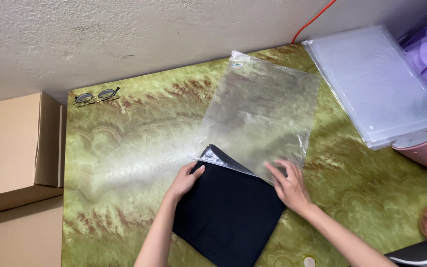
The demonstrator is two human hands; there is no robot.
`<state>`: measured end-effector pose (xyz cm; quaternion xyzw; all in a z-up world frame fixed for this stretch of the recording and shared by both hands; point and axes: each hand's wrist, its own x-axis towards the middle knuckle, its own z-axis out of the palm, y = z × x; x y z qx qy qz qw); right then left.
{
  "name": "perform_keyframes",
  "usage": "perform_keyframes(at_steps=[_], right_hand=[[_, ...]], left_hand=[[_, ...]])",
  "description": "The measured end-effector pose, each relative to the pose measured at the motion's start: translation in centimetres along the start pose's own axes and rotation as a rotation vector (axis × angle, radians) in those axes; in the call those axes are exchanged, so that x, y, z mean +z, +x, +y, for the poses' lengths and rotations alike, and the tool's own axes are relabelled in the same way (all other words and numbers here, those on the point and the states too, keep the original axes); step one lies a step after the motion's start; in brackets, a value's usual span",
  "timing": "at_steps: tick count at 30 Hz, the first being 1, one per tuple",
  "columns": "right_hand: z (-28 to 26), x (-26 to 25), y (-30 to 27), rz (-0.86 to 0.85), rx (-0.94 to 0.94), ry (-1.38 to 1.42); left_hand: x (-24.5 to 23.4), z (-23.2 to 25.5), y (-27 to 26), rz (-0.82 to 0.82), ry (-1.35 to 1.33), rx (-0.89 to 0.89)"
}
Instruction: The person places a folded black garment into a clear plastic bag, seals the bag, and then places the bagged garment into a cardboard box.
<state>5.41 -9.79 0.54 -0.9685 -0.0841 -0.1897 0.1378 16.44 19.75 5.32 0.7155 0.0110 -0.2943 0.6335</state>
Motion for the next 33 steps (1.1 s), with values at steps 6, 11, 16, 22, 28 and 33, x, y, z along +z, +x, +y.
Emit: perform_keyframes(at_steps=[6,11,16,22,28,33], right_hand=[[0.8,-1.0,-3.3,-0.068,0.462,-0.048],[-0.6,-3.4,-2.9,-0.211,0.705,-0.114],[-2.6,-5.7,-0.5,-0.486,1.039,0.216],[-0.9,-1.5,-2.4,0.022,1.353,1.203],[-0.5,0.3,-3.3,0.181,1.334,1.25],[0.0,1.9,-4.5,0.277,1.218,1.285]], left_hand=[[-0.5,-0.8,-0.3,0.025,-0.002,0.126],[-0.3,-1.3,-0.6,-0.016,-0.025,0.201],[-0.2,-1.7,-0.5,0.014,-0.108,0.175],[0.0,-1.8,-0.9,-0.003,-0.154,0.219],[-0.1,-2.0,-1.0,-0.014,-0.188,0.25],[0.5,-0.7,-2.0,0.071,-0.178,0.167]])
